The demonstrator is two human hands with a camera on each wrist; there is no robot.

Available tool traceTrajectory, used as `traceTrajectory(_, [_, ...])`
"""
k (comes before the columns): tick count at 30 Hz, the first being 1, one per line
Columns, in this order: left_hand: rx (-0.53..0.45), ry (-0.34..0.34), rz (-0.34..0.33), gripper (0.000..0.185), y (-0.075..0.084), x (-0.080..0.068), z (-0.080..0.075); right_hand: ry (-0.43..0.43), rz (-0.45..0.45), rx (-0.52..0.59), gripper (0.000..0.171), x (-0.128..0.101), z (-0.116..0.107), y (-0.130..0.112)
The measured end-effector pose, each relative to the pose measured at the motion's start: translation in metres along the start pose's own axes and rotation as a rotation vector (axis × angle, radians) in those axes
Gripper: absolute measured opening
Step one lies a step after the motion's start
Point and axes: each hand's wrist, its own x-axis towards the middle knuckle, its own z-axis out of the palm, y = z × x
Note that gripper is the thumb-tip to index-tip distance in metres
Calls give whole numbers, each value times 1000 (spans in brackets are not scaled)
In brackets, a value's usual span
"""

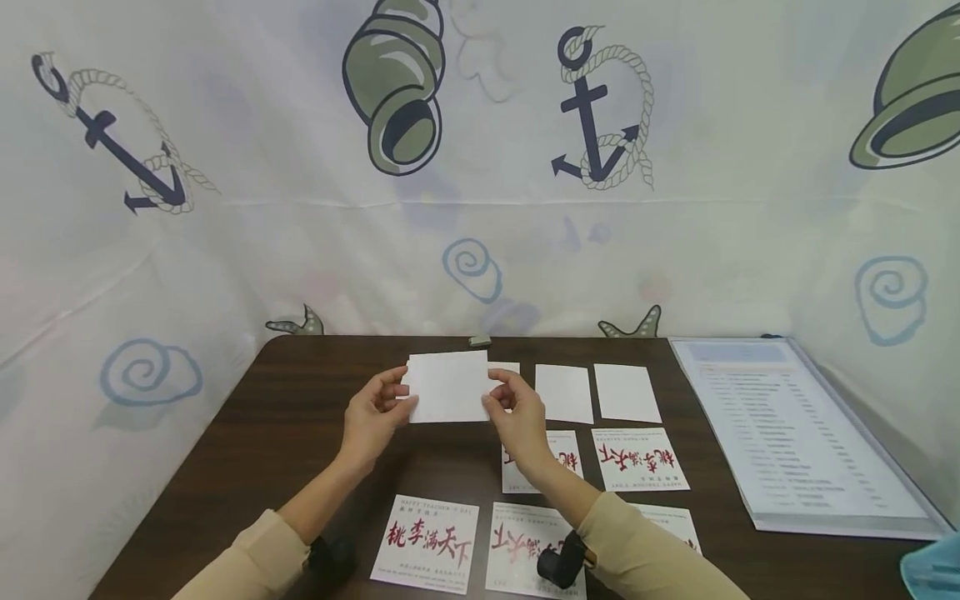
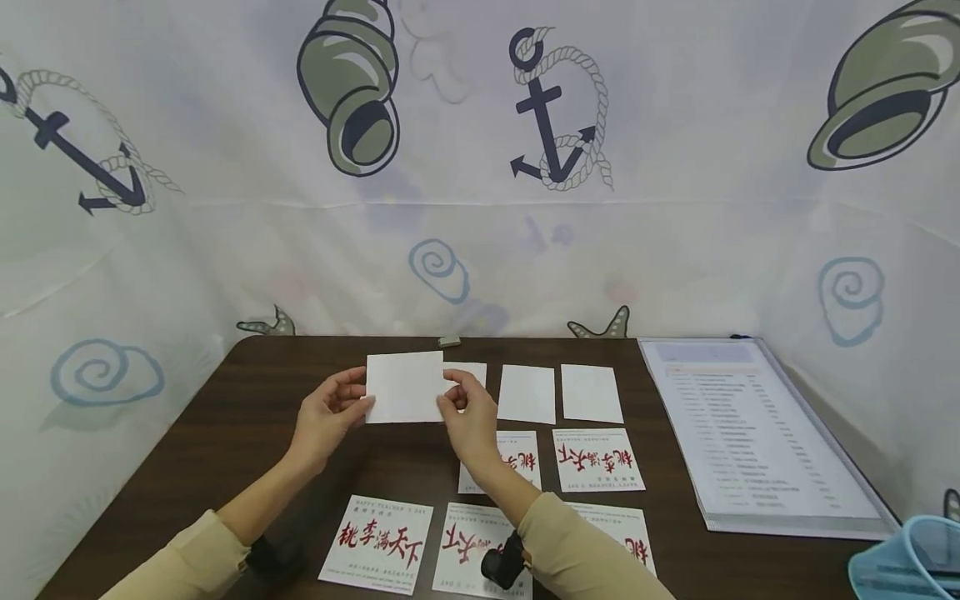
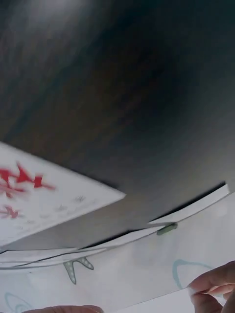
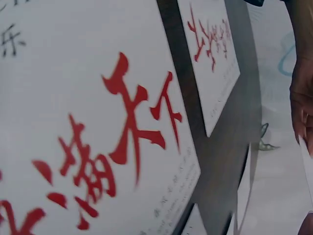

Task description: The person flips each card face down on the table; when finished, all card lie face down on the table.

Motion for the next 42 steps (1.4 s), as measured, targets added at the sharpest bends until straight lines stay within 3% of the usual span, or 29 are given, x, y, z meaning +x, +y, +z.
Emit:
traceTrajectory(8, [132, -55, -68, 47, -11, -12, -10, -152, 104, -15, 44, -9, 6, 16])
traceTrajectory(17, [247, -149, -123, 44, -22, -23, -25, -321, 159, -161, 44, -19, 17, 26])
traceTrajectory(25, [369, -177, -127, 42, -26, -26, -35, -352, 163, -427, 41, -22, 28, 21])
traceTrajectory(42, [496, -208, -111, 38, -33, -26, -41, -367, 91, -578, 40, -29, 37, 22])
